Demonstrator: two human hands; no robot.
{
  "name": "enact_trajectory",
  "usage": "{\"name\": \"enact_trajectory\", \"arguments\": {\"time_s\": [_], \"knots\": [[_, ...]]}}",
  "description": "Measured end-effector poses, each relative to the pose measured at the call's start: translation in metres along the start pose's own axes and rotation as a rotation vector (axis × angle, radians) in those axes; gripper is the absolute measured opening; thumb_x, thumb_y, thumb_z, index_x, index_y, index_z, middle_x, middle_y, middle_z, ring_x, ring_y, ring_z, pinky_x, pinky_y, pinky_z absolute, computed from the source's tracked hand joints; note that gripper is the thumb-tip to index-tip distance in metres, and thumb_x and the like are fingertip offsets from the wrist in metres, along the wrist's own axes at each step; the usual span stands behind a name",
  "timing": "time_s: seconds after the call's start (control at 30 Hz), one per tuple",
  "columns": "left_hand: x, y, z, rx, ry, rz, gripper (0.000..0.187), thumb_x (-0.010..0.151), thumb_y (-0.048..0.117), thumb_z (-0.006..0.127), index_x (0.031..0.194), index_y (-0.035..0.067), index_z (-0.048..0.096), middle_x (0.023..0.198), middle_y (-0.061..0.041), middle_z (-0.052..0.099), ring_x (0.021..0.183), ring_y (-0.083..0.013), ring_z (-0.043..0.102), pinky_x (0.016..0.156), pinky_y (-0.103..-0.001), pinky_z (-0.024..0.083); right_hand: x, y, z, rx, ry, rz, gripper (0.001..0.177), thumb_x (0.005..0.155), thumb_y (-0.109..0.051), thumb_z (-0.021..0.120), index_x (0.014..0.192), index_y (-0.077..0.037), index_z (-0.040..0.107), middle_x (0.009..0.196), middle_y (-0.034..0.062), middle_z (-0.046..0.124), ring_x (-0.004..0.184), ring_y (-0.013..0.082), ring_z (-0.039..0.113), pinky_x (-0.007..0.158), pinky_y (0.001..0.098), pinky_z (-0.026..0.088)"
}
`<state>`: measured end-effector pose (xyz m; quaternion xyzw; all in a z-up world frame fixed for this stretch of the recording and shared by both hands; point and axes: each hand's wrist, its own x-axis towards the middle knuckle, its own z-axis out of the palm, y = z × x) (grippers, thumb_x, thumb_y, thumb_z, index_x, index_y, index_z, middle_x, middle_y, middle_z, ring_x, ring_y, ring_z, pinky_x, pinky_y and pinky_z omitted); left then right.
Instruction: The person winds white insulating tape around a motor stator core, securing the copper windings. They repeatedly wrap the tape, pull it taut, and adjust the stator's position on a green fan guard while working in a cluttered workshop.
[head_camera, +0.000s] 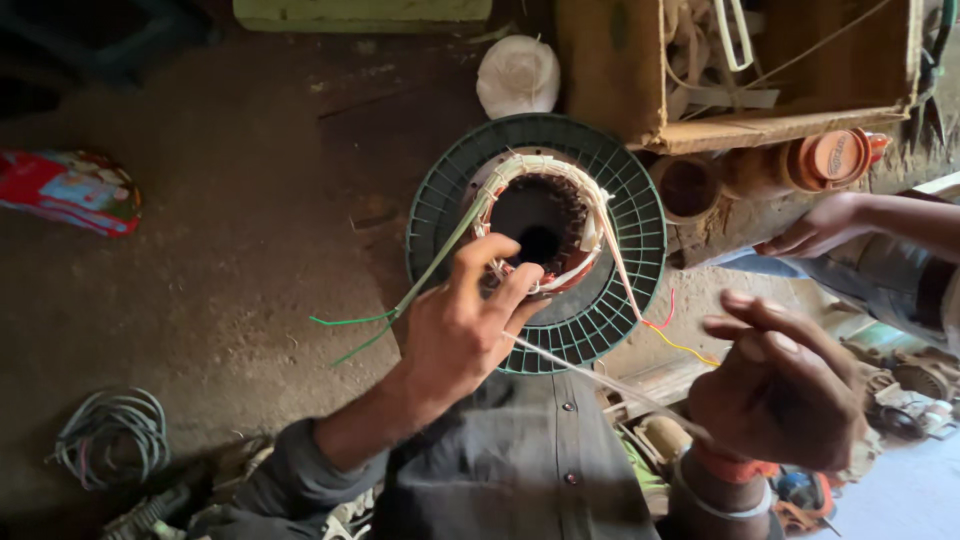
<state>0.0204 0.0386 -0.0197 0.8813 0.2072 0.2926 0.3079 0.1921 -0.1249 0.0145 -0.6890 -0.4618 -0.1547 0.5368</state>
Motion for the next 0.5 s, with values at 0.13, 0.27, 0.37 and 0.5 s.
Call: {"name": "enact_trajectory", "arguments": {"time_s": [0.13,0.27,0.37,0.5], "knots": [[-0.009,-0.020,0.007,-0.080,-0.075,0.093,0.030,0.092,0.011,0.081,0.119,0.010,0.066,0.122,-0.003,0.061,0.079,-0.0156,0.069,0.066,-0.030,0.059,-0.007,0.003,0.000,0.208,-0.140,0.150,0.005,0.113,0.006,0.057,0.116,0.006,0.054,0.111,0.0268,0.071,0.087,0.0257,0.078,0.072,0.0351,0.066],[-0.022,-0.022,0.007,0.025,-0.110,0.248,0.028,0.086,0.014,0.077,0.112,0.014,0.067,0.118,0.001,0.060,0.083,-0.0158,0.068,0.070,-0.032,0.059,-0.003,0.000,-0.001,0.086,-0.400,0.144,0.010,0.107,0.009,0.062,0.115,0.006,0.056,0.109,0.0269,0.074,0.082,0.0239,0.079,0.070,0.0316,0.062],[-0.036,-0.024,0.012,0.017,-0.116,0.290,0.028,0.086,0.013,0.075,0.114,0.013,0.069,0.117,0.000,0.061,0.084,-0.0155,0.066,0.072,-0.030,0.059,-0.002,-0.005,0.002,0.024,-0.433,0.032,0.015,0.094,0.008,0.065,0.104,0.004,0.056,0.095,0.0232,0.073,0.078,0.0250,0.077,0.069,0.0352,0.065],[-0.041,-0.031,0.014,0.023,-0.123,0.309,0.029,0.087,0.017,0.075,0.115,0.015,0.070,0.118,0.001,0.060,0.087,-0.0168,0.066,0.078,-0.031,0.061,-0.006,-0.012,0.012,0.043,-0.477,0.078,0.013,0.101,0.008,0.065,0.110,0.002,0.057,0.103,0.0211,0.075,0.082,0.0236,0.079,0.069,0.0300,0.064]]}}
